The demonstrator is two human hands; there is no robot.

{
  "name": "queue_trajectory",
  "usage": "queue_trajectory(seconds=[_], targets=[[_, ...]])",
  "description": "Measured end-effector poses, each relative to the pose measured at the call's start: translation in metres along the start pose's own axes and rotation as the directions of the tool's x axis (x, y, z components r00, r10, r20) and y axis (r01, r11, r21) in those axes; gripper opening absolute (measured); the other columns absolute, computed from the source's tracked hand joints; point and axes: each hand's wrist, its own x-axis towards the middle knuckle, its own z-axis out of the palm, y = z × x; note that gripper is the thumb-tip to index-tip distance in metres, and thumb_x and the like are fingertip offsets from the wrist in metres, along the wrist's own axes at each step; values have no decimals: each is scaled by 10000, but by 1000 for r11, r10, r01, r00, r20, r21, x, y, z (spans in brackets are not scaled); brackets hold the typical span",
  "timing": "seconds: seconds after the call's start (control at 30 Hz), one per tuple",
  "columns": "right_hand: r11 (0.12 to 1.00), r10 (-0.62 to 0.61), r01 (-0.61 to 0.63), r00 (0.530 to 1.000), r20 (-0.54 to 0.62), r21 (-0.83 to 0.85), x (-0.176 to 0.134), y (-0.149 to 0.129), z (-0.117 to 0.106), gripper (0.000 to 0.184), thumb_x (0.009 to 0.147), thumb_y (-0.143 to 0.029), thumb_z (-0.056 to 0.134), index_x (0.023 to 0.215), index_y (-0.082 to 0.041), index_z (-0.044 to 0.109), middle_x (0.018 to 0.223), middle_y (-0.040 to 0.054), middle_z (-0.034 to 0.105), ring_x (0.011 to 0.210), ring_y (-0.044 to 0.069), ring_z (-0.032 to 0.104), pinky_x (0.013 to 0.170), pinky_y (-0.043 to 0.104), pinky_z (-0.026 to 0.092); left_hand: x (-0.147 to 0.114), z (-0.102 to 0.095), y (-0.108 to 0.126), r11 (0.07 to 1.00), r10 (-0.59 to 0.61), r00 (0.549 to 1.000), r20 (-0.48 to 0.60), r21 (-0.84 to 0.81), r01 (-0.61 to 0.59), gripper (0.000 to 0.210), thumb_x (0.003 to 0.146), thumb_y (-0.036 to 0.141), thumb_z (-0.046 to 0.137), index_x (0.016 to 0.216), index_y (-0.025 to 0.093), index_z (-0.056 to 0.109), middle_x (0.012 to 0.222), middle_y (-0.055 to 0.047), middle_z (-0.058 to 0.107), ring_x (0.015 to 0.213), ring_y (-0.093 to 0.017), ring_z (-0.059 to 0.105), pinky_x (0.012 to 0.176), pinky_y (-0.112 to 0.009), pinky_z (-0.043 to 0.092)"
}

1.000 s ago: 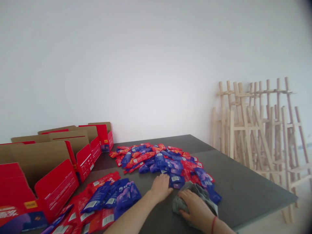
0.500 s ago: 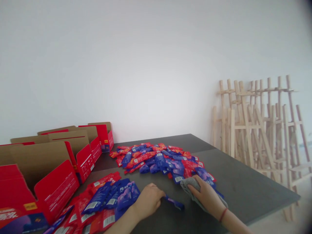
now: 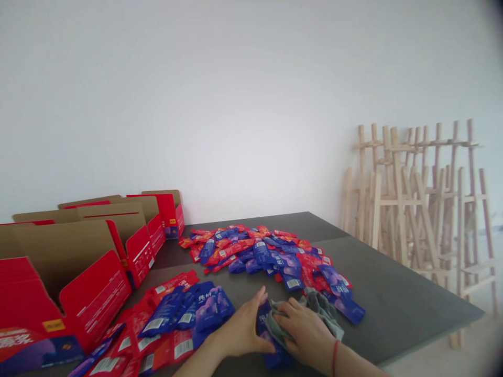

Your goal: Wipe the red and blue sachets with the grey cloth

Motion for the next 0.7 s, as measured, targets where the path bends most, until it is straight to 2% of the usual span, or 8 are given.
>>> queue_trajectory(seconds=[0.07, 0.17, 0.23, 0.33, 0.47, 0.57, 0.7], targets=[[997, 24, -21, 999, 32, -76, 17, -2, -5, 284, 837, -249, 571, 1101, -207, 668, 1132, 110, 641, 1056, 296, 541, 844, 372, 477, 0, 2, 1, 1000, 1, 1000, -7, 32, -1, 1383, 554, 438, 894, 1581, 169, 7, 1600, -210, 222, 1451, -323, 285, 1184, -481, 231], [991, 14, -8, 999, 50, -130, 38, -7, -11, 258, 849, -229, 561, 1066, -155, 679, 1105, 148, 640, 1057, 318, 541, 843, 401, 480, 0, 5, 2, 996, -24, 999, -21, 84, 26, 1417, 518, 491, 909, 1582, 158, 34, 1614, -216, 162, 1467, -340, 236, 1190, -494, 212], [991, -22, 30, 998, 63, -133, 39, -10, -14, 273, 834, -236, 588, 1077, -147, 677, 1136, 153, 631, 1072, 321, 534, 853, 407, 477, 0, 5, 2, 994, -30, 999, -20, 106, 32, 1402, 525, 507, 905, 1582, 162, 52, 1617, -213, 150, 1472, -350, 213, 1191, -507, 199], [986, -117, 126, 990, 84, -107, 20, -12, -14, 301, 815, -284, 631, 1097, -185, 667, 1154, 120, 624, 1068, 303, 537, 823, 377, 481, 0, 4, 0, 996, -2, 1000, -2, 89, 2, 1399, 548, 526, 897, 1581, 160, 27, 1611, -215, 176, 1458, -342, 257, 1184, -494, 222], [969, -241, 245, 966, 95, -32, -17, -9, -9, 294, 806, -326, 645, 1089, -244, 662, 1113, 69, 633, 992, 268, 556, 755, 338, 469, 0, 5, -3, 995, 40, 999, 24, 94, -42, 1491, 476, 564, 919, 1576, 119, 16, 1588, -251, 216, 1443, -340, 293, 1177, -467, 240], [976, -218, 219, 973, 81, 1, -26, -4, -4, 313, 785, -300, 653, 1096, -266, 659, 1149, 51, 625, 988, 254, 554, 752, 326, 459, 0, 3, -4, 993, 51, 998, 44, 104, -56, 1499, 465, 604, 911, 1578, 129, 26, 1588, -253, 215, 1444, -353, 287, 1179, -488, 225], [996, -81, 83, 995, 51, -43, 0, -4, -5, 258, 827, -268, 607, 1075, -222, 659, 1113, 78, 631, 1021, 264, 541, 786, 337, 470, 0, 0, -4, 991, 47, 996, 76, 121, -56, 1489, 469, 657, 887, 1577, 112, 55, 1594, -244, 206, 1460, -359, 243, 1189, -491, 204]])
